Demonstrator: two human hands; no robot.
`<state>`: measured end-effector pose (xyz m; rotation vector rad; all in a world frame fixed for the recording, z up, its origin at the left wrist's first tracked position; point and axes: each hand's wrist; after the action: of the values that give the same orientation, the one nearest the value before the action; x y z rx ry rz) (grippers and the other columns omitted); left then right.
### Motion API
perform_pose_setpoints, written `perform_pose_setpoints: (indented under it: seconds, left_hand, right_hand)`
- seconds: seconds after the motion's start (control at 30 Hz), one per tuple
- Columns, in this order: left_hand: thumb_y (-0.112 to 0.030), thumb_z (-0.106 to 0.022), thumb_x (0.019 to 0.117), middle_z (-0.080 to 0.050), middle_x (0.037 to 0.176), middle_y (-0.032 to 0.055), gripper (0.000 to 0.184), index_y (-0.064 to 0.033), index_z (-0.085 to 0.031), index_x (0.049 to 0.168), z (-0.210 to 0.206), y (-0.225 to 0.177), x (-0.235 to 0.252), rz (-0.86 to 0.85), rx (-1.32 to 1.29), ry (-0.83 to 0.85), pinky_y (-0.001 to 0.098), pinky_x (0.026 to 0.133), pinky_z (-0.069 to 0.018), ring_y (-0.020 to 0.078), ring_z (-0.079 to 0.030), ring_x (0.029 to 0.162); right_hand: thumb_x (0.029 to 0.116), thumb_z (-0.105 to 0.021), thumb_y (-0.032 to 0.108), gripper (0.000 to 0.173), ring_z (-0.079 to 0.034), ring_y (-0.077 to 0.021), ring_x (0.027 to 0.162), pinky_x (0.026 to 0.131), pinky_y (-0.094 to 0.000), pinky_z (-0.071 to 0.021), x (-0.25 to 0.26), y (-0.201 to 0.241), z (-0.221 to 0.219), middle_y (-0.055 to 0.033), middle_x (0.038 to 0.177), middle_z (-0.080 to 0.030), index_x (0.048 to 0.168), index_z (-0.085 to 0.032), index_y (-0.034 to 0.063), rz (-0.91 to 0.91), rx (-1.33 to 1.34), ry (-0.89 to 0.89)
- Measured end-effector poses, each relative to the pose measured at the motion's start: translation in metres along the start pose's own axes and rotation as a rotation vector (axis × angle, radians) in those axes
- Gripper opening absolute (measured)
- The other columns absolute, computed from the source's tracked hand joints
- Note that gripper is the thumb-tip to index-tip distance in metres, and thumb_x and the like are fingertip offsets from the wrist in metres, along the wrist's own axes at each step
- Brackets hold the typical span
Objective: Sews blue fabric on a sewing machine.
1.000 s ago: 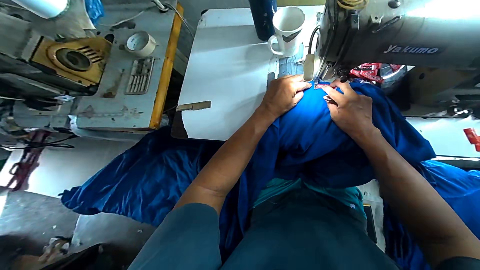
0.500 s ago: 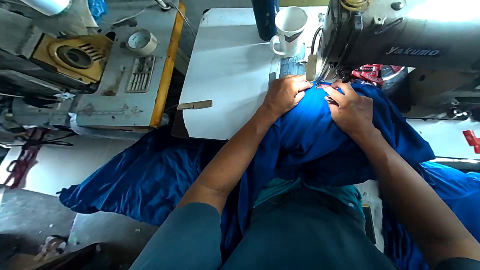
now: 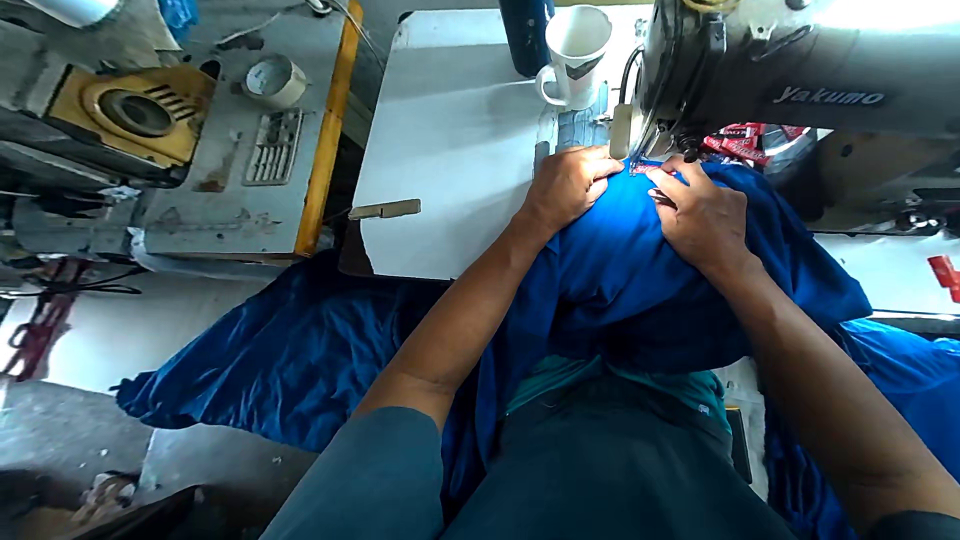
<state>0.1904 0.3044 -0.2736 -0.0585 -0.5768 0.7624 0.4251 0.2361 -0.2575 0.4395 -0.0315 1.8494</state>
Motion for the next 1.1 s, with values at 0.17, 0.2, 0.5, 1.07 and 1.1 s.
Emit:
perform_pose_setpoints:
  seconds: [0.17,0.2,0.5,1.07,1.1]
  left_hand:
    - [-0.009,-0.052,0.0981,-0.073,0.126,-0.0017,0.034,-0.0189,-0.079,0.117,0.001,0.000,0.001,0.000,-0.014,0.001,0.0377,0.095,-0.0549,0.0180,-0.070,0.113]
    - [-0.009,-0.052,0.0982,-0.073,0.126,-0.0018,0.034,-0.0191,-0.078,0.117,0.001,0.001,0.001,0.000,-0.015,0.005,0.0377,0.096,-0.0550,0.0178,-0.069,0.113]
    - [-0.009,-0.052,0.0973,-0.074,0.125,-0.0014,0.035,-0.0191,-0.079,0.116,-0.001,0.002,0.002,0.002,-0.018,-0.011,0.0390,0.095,-0.0555,0.0189,-0.070,0.113]
    - [-0.010,-0.052,0.0977,-0.073,0.127,-0.0020,0.034,-0.0197,-0.078,0.117,-0.002,0.003,0.001,0.010,-0.016,-0.007,0.0377,0.096,-0.0552,0.0181,-0.069,0.114]
    - [-0.010,-0.052,0.0979,-0.073,0.127,-0.0021,0.034,-0.0198,-0.079,0.117,-0.003,0.003,0.001,0.011,-0.020,-0.010,0.0376,0.095,-0.0551,0.0180,-0.070,0.113]
  right_hand:
    - [0.1036,-0.053,0.026,0.034,-0.071,-0.0311,0.082,0.058,-0.0515,-0.0527,-0.001,0.000,0.002,-0.0076,0.140,-0.063,0.133,-0.070,0.0236,0.001,0.007,0.004]
    - [0.1039,-0.053,0.025,0.033,-0.071,-0.0310,0.084,0.059,-0.0517,-0.0531,-0.002,0.000,0.002,-0.0076,0.140,-0.062,0.133,-0.069,0.0228,0.003,0.014,0.010]
    - [0.1043,-0.051,0.028,0.034,-0.071,-0.0330,0.086,0.060,-0.0542,-0.0529,0.002,-0.001,0.001,-0.0083,0.140,-0.063,0.133,-0.069,0.0244,-0.009,0.013,0.013]
    - [0.1060,-0.055,0.022,0.034,-0.069,-0.0314,0.109,0.083,-0.0511,-0.0597,-0.039,-0.017,0.034,-0.0129,0.140,-0.061,0.138,-0.065,0.0147,-0.044,0.071,-0.134]
    - [0.1066,-0.055,0.021,0.033,-0.065,-0.0311,0.119,0.096,-0.0495,-0.0567,-0.054,-0.027,0.045,-0.0147,0.139,-0.062,0.136,-0.067,0.0110,-0.116,0.080,-0.233]
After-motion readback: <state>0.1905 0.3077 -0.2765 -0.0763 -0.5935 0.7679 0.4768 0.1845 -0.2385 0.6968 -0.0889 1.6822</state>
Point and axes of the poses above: each hand's wrist, its own x-axis towards the middle knuckle, its own z-axis out of the back of the hand, y = z × x
